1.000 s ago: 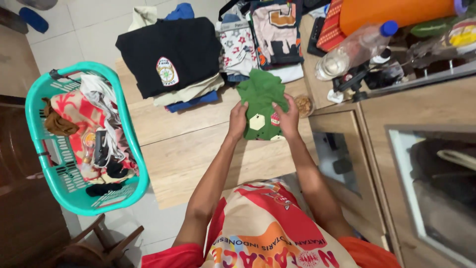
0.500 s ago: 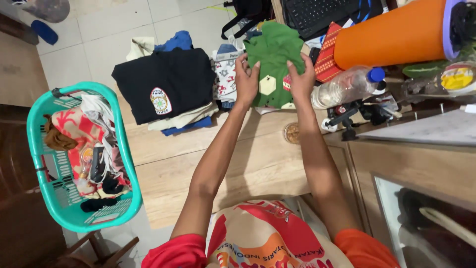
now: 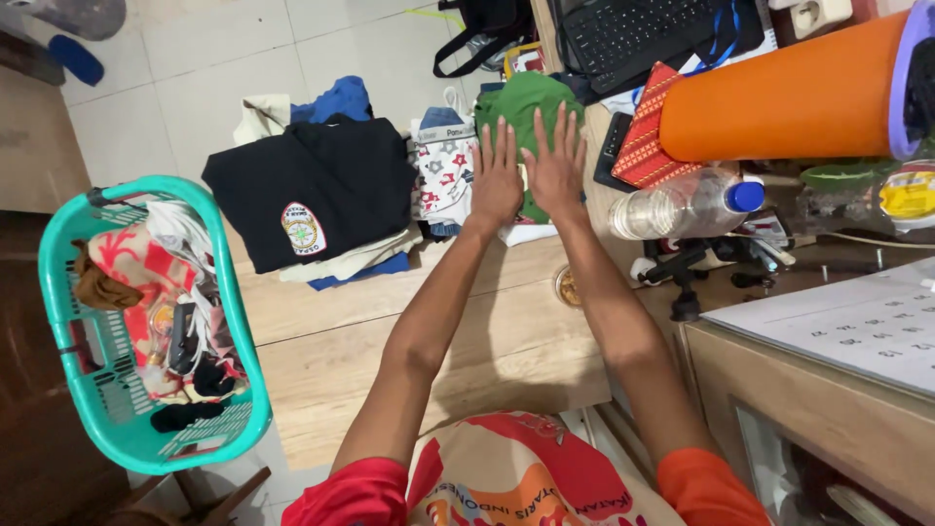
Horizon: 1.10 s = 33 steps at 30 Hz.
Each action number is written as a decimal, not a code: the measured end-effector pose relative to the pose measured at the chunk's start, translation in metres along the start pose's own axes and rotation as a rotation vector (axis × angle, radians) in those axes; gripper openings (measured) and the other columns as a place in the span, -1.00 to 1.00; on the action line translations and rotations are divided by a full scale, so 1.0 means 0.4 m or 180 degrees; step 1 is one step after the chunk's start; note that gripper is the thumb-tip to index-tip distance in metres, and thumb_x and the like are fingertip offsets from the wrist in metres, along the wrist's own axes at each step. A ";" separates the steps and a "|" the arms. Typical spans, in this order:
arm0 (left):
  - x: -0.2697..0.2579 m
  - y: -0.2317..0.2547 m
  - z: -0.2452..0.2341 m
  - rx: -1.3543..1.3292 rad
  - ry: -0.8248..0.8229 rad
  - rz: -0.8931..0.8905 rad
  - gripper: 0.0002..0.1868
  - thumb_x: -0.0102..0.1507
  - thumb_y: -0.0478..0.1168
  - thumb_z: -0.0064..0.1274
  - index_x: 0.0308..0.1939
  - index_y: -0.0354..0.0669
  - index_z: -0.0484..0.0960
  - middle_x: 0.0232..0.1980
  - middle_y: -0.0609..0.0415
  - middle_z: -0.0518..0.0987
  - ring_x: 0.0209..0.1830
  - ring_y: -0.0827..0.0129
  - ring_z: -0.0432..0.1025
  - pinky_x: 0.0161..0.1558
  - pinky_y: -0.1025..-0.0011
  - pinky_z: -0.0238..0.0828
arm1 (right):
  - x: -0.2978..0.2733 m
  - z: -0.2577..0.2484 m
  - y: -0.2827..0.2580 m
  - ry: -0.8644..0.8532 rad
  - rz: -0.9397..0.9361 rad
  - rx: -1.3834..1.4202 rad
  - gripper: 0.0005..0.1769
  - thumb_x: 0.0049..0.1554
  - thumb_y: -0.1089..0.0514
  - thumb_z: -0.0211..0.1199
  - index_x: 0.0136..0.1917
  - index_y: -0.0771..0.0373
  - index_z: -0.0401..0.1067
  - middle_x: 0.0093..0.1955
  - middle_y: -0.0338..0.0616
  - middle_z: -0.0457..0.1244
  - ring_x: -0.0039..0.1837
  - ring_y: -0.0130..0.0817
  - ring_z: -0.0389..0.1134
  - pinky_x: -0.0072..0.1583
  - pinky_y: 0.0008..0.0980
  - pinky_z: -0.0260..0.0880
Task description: Folding and organizing various items of clothing from a laundry basket onto a wooden surface.
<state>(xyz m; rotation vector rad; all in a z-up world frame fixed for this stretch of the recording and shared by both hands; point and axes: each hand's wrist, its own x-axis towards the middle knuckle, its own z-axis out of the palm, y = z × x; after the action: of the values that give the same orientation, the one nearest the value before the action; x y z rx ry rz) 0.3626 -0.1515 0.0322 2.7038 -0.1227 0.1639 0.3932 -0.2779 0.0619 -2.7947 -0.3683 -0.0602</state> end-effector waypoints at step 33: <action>-0.713 -0.062 -0.314 -0.1009 0.0654 -0.0277 -0.23 0.20 -0.32 0.13 0.48 -0.37 0.23 0.60 -0.32 0.09 0.63 -0.27 -0.06 0.56 0.07 -0.03 | -0.556 -0.011 -0.309 0.0149 -0.0859 0.1231 -0.26 0.22 0.19 0.21 0.60 0.34 0.08 0.65 0.28 -0.06 0.64 0.20 -0.05 0.57 0.19 -0.15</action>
<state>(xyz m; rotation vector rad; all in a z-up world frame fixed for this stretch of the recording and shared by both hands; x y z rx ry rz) 0.0712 -0.0588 0.0973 2.3559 0.0287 0.3625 0.1465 -0.2210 0.0860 -2.3452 -0.6663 -0.1038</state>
